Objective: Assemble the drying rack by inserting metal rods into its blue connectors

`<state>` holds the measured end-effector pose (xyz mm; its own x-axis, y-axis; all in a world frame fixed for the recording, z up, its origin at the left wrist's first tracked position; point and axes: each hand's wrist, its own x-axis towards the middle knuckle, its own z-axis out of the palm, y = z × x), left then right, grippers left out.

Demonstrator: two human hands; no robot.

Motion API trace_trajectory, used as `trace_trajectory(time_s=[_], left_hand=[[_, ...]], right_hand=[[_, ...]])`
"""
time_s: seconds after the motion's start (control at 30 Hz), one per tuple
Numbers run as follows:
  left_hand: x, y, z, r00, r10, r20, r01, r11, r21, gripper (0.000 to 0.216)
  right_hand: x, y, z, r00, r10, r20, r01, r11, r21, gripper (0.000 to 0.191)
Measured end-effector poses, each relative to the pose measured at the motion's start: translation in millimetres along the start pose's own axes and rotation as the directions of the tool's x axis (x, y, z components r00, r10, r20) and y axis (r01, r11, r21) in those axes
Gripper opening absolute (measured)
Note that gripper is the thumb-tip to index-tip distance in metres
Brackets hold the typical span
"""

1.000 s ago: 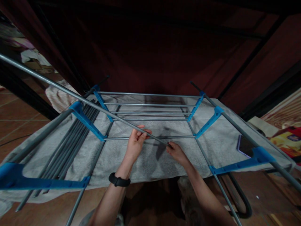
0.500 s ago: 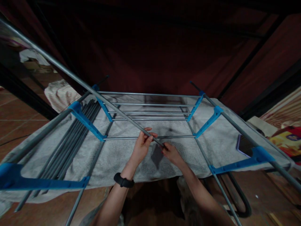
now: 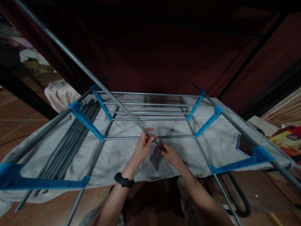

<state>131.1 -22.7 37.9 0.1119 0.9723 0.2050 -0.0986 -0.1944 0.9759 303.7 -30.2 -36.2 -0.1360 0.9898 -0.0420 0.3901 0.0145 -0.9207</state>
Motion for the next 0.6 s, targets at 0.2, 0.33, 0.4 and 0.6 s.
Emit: trace_trajectory(time_s=[0.2,0.33,0.4,0.6], left_hand=[[-4,-3,4,0.999,-0.011,0.051,0.012,1.0,-0.02,0.045],[-5,-11,6,0.997,-0.026,0.078,0.024,0.999,0.028,0.048],[-6,-14,7,0.995,-0.031,0.094,0.027,0.999,0.046,0.049],[-7,-14,8,0.993,-0.037,0.115,0.027,0.996,0.086,0.047]], right_hand=[[-1,-6,1,1.0,-0.018,0.015,0.019,0.998,-0.061,0.017],[-2,-9,4,0.999,-0.047,0.015,0.048,0.996,-0.073,0.015],[-2,-10,5,0.998,-0.062,0.007,0.063,0.994,-0.085,0.014],[-1,-8,8,0.999,-0.045,0.009,0.046,0.992,-0.117,0.016]])
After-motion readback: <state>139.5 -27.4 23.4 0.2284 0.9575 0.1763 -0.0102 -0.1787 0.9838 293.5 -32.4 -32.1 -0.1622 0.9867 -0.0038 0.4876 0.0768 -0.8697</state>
